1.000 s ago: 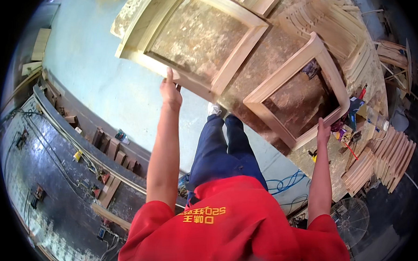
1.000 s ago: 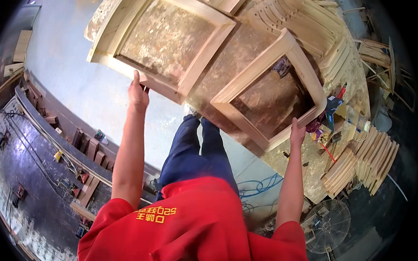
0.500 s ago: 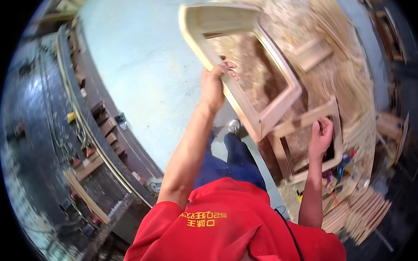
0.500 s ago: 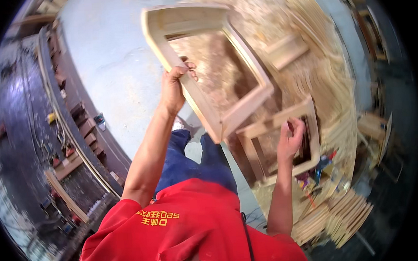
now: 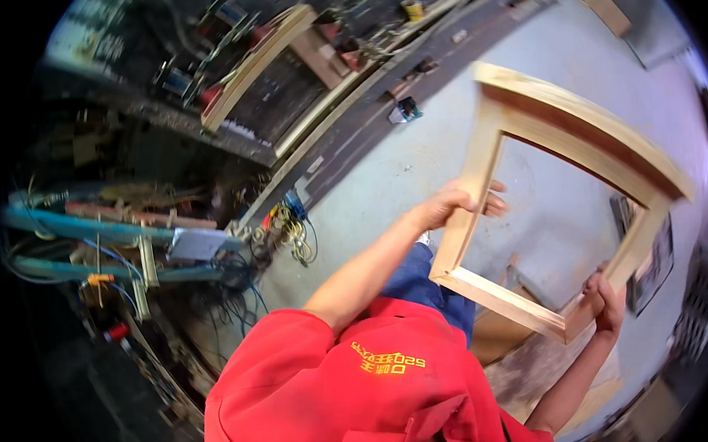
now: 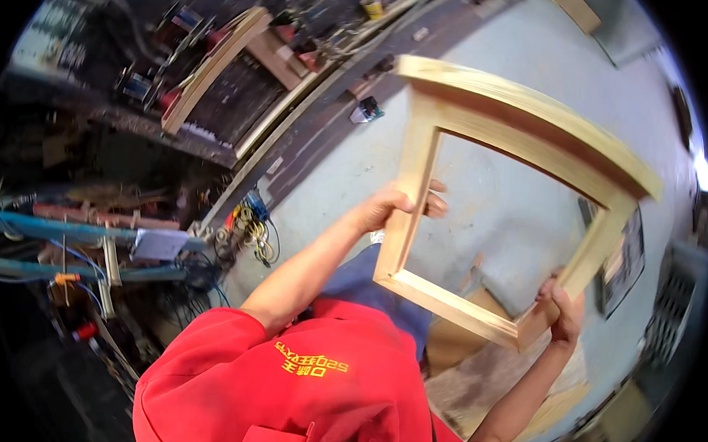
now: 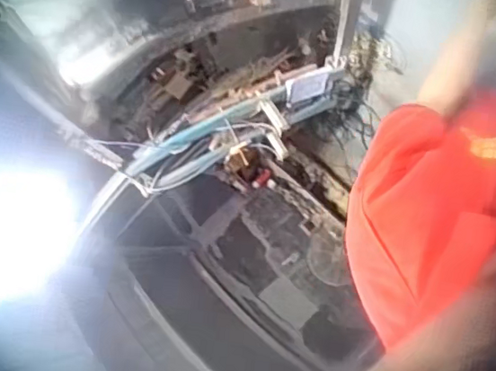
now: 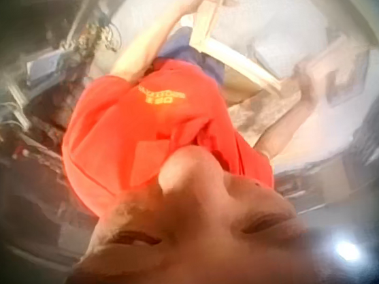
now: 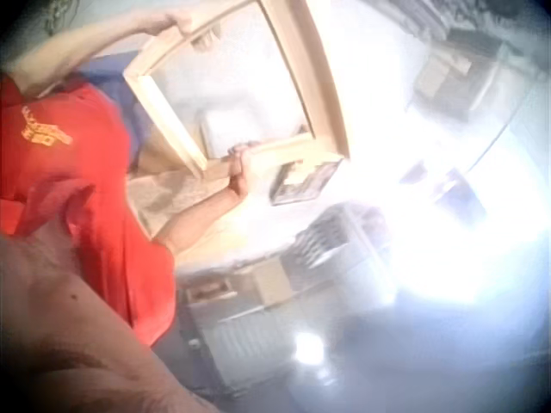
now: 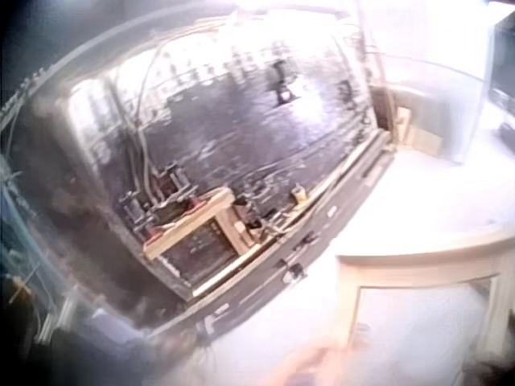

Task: The person assembles a wooden frame by fitting pieces together on a workbench. They use a hammer to secure the joints and a tape measure to check the dimensions of the frame.

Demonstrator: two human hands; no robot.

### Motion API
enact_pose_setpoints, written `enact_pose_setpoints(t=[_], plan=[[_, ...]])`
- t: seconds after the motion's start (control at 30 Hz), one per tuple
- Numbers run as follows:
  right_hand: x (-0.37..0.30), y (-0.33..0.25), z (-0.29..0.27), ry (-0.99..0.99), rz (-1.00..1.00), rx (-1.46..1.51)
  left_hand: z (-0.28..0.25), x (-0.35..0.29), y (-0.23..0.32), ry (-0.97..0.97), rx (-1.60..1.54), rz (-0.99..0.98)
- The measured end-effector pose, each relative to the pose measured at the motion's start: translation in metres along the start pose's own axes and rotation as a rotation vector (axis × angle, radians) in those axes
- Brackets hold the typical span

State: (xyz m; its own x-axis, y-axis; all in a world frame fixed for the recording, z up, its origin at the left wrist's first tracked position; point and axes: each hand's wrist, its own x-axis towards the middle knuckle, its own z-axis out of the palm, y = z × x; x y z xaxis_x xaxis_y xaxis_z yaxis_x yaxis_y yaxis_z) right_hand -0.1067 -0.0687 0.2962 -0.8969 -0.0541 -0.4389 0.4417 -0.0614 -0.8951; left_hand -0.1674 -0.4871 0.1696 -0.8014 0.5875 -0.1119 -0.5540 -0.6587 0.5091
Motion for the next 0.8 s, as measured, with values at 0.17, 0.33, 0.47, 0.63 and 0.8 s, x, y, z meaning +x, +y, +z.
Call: enact_pose_setpoints(t=[0.17,0.33,0.47,0.63,0.8], plan=[[0.169,-0.059,0.215,-0.303,-0.139,-0.698,-0.106,-0.065,0.025,0.829,0.448,0.196],[0.276,0.003,0.436,-0.913,-0.919,-1.213,-0.106,-0.087,0.101,0.747,0.092,0.685],[0.356,0.061,0.563,-1.22,-1.249,-1.114,-0.171,-0.106,0.138,1.181,-0.193,0.813],[0.425,0.121,0.7,-1.462,-1.277,-1.029,-0.273,-0.137,0.191,1.398,-0.215,1.016],[0.484,0.186,0.804,-1.496,-1.301,-1.055,-0.38,-0.164,0.237,1.419,-0.298,1.107]])
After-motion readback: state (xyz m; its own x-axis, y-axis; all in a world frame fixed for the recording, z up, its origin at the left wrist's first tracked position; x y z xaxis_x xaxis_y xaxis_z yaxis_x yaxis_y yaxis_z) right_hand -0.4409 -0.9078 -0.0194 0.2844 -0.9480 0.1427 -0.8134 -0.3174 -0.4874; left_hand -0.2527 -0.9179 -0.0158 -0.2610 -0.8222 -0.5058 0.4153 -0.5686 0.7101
